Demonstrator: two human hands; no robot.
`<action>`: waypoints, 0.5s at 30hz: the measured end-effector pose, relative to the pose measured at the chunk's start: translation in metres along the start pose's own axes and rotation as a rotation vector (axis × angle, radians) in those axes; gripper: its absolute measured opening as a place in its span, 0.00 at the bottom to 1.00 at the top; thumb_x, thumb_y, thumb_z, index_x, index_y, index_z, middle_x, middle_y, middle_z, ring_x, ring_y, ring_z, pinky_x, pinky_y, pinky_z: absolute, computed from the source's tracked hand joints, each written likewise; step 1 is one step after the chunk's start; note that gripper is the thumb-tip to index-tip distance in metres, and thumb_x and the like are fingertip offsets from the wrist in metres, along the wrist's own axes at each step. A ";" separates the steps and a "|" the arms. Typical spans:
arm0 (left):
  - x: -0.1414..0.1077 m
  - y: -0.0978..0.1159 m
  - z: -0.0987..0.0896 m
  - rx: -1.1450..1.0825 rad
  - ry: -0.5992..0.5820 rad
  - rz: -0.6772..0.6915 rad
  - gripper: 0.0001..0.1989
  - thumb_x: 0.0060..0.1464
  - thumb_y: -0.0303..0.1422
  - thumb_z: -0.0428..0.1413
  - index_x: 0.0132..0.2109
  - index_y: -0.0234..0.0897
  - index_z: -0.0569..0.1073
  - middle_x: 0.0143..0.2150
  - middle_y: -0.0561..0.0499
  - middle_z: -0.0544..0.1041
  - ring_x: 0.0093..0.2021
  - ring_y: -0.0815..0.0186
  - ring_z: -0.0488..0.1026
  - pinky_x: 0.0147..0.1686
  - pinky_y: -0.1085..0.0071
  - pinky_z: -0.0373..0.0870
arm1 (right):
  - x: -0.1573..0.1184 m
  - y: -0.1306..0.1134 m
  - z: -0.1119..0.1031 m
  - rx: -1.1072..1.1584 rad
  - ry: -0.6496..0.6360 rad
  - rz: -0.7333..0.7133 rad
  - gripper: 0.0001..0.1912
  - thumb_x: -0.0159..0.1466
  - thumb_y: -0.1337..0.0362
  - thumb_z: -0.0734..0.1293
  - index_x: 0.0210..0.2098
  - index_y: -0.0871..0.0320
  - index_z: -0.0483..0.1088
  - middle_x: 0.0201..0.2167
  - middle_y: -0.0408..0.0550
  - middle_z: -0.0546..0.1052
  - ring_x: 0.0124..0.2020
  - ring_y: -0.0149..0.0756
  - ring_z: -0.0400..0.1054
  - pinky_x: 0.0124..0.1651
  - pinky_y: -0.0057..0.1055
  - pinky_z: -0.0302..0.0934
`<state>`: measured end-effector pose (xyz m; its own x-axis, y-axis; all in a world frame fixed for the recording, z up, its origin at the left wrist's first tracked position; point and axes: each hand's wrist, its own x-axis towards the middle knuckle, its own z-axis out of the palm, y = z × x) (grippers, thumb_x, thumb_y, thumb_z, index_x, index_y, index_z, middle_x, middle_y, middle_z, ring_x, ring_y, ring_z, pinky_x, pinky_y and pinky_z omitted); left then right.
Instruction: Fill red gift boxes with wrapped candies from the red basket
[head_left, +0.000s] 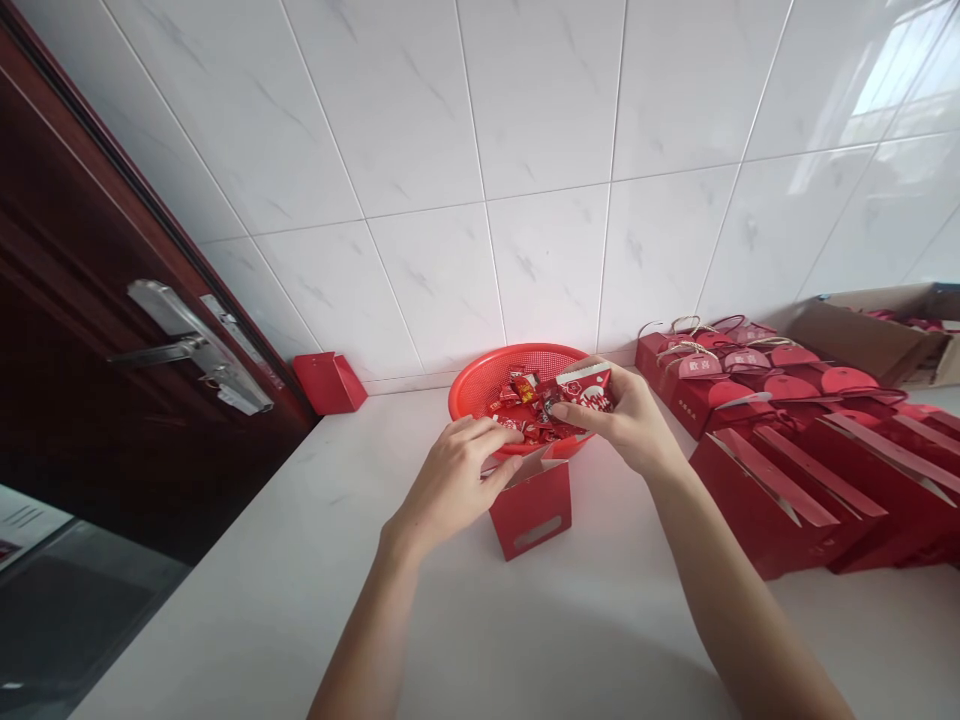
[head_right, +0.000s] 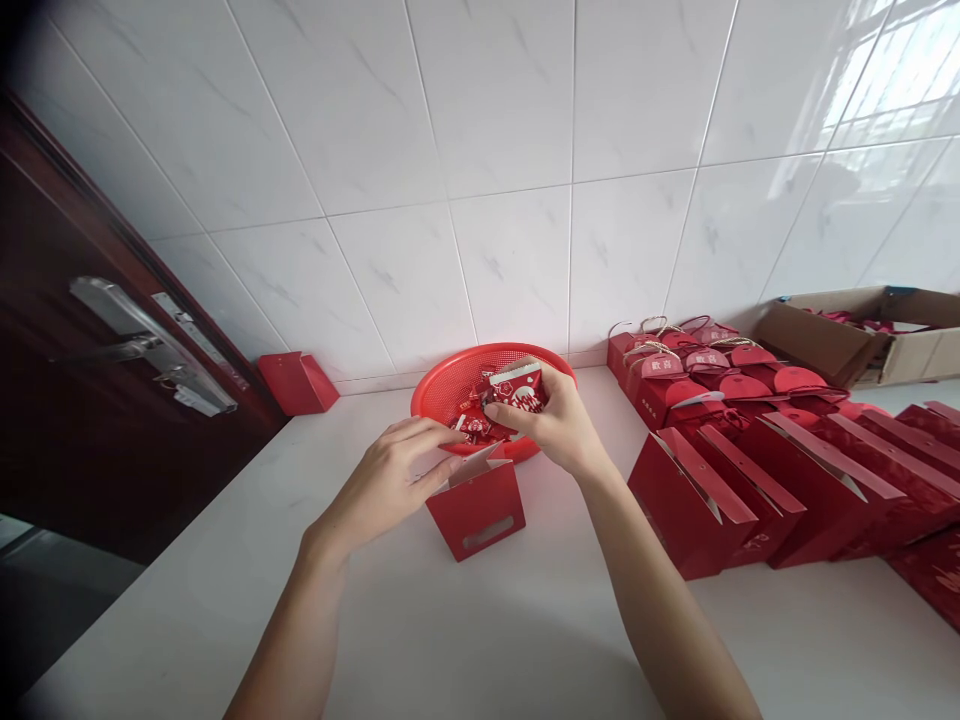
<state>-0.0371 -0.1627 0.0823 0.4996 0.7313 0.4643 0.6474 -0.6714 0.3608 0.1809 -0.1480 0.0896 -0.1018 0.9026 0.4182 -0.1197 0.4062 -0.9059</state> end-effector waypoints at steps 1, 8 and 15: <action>0.000 0.001 0.000 -0.051 0.031 -0.025 0.10 0.63 0.35 0.56 0.49 0.41 0.78 0.43 0.47 0.81 0.44 0.58 0.77 0.48 0.60 0.73 | 0.000 0.001 0.000 0.024 -0.018 0.013 0.13 0.54 0.60 0.78 0.35 0.58 0.74 0.32 0.46 0.80 0.33 0.38 0.75 0.37 0.33 0.71; 0.003 0.010 0.009 -0.575 0.252 -0.218 0.17 0.59 0.41 0.60 0.53 0.40 0.77 0.47 0.47 0.81 0.48 0.58 0.78 0.49 0.66 0.74 | -0.002 0.012 0.017 0.169 -0.166 0.078 0.17 0.52 0.58 0.79 0.36 0.57 0.75 0.31 0.44 0.78 0.31 0.34 0.72 0.34 0.30 0.69; 0.006 0.011 0.012 -0.730 0.368 -0.243 0.12 0.57 0.39 0.63 0.45 0.38 0.79 0.39 0.49 0.81 0.41 0.62 0.79 0.43 0.69 0.77 | -0.003 0.016 0.025 0.158 -0.111 0.103 0.17 0.54 0.54 0.78 0.38 0.56 0.75 0.31 0.44 0.77 0.33 0.35 0.73 0.38 0.32 0.69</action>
<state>-0.0203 -0.1637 0.0795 0.0942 0.8643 0.4940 0.1158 -0.5024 0.8569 0.1542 -0.1473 0.0753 -0.2289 0.9133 0.3369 -0.2552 0.2777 -0.9262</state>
